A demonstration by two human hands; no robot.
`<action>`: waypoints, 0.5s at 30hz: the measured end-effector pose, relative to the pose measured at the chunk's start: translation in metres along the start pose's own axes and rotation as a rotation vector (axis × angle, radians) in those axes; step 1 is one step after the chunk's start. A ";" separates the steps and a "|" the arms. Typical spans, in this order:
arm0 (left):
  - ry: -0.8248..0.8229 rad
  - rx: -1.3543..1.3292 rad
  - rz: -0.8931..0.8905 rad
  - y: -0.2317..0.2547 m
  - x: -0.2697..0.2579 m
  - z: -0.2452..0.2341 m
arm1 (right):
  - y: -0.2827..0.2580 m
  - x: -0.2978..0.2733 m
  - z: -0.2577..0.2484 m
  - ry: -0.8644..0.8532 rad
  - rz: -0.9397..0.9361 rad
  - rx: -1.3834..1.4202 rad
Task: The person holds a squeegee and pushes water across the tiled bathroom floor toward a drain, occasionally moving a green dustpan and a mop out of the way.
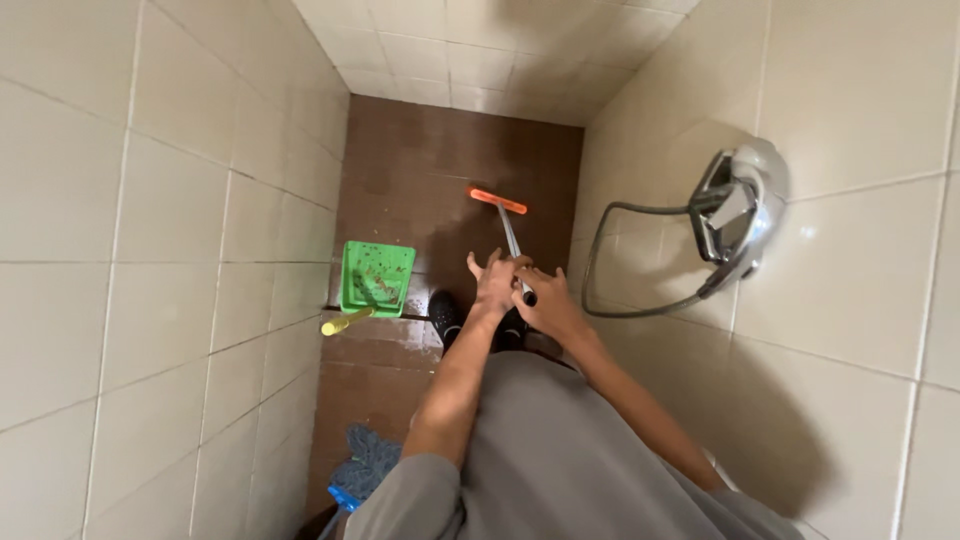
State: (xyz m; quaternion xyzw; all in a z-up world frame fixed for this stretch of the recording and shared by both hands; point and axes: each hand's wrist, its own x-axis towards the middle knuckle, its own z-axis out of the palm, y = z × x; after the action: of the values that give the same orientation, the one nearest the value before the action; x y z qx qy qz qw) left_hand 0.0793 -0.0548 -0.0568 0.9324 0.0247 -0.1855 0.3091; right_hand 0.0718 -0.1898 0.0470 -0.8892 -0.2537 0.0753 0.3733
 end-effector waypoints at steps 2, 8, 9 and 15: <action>-0.011 0.019 -0.036 -0.004 -0.003 -0.006 | -0.003 0.005 0.003 -0.027 0.000 0.017; 0.146 0.057 -0.055 -0.013 -0.017 -0.023 | -0.013 0.022 0.009 -0.145 0.026 -0.034; 0.203 0.096 -0.039 -0.013 -0.020 -0.025 | -0.014 0.024 0.010 -0.142 0.019 -0.077; 0.328 -0.054 -0.229 -0.009 -0.025 -0.040 | -0.018 0.038 0.008 0.146 -0.149 -0.110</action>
State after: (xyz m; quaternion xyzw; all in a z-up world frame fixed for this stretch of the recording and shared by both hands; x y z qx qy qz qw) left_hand 0.0680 -0.0225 -0.0228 0.9326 0.1854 -0.0645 0.3030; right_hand 0.0944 -0.1551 0.0566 -0.8900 -0.2950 -0.0319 0.3461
